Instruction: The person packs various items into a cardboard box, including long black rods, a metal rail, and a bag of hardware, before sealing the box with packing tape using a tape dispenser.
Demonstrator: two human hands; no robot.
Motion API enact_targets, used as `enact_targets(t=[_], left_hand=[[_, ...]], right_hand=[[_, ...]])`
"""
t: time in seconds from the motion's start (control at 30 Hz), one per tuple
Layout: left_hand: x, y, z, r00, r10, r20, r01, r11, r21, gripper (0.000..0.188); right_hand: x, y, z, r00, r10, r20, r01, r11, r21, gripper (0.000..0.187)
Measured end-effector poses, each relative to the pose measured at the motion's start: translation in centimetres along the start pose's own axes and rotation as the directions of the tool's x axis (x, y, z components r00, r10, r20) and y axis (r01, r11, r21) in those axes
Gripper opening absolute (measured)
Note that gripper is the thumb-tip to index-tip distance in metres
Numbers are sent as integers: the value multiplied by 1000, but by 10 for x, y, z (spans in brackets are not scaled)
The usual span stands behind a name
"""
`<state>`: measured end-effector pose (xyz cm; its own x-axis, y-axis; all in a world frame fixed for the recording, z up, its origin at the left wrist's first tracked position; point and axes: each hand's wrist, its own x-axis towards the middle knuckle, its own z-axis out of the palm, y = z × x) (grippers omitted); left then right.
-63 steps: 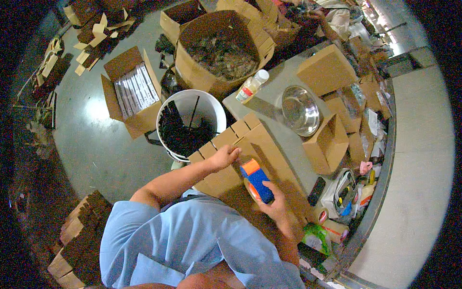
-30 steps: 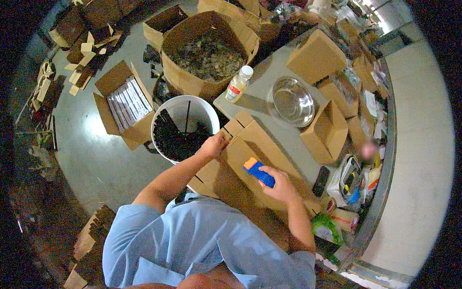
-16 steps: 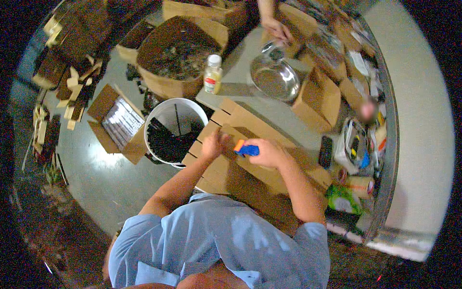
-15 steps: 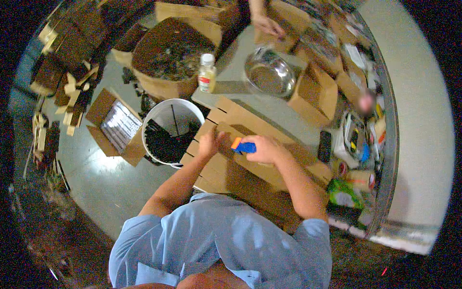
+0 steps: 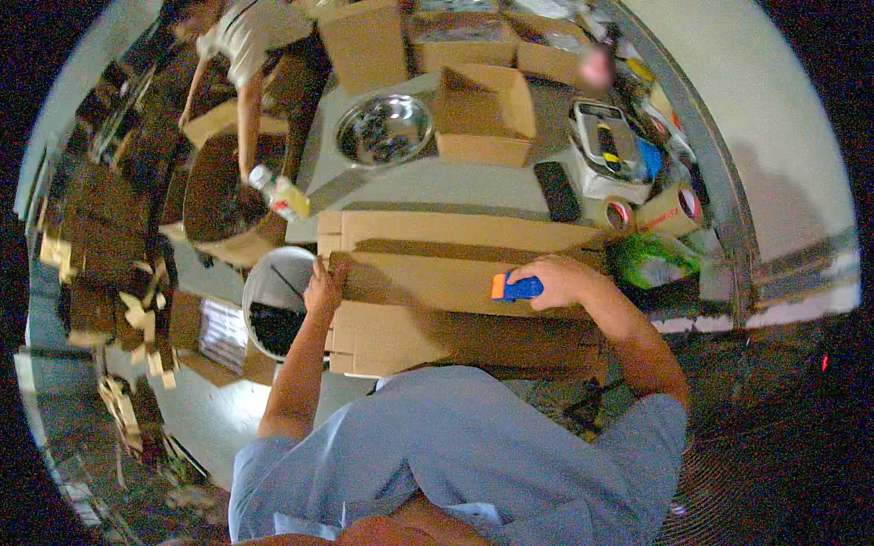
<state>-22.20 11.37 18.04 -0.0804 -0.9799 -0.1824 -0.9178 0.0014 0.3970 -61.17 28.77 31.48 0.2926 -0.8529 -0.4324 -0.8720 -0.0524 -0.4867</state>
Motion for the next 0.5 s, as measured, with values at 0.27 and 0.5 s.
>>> enact_targets(t=[0.27,0.5], left_hand=[[-54,159,38,580,671,461,-813,507,286,114],[-22,98,10,361,572,737,-875,480,55,87]], right_hand=[[-55,62,49,566,477,-673,53,793,607,56],[-77,76,204,-14,841,-541,-117,536,836,65]])
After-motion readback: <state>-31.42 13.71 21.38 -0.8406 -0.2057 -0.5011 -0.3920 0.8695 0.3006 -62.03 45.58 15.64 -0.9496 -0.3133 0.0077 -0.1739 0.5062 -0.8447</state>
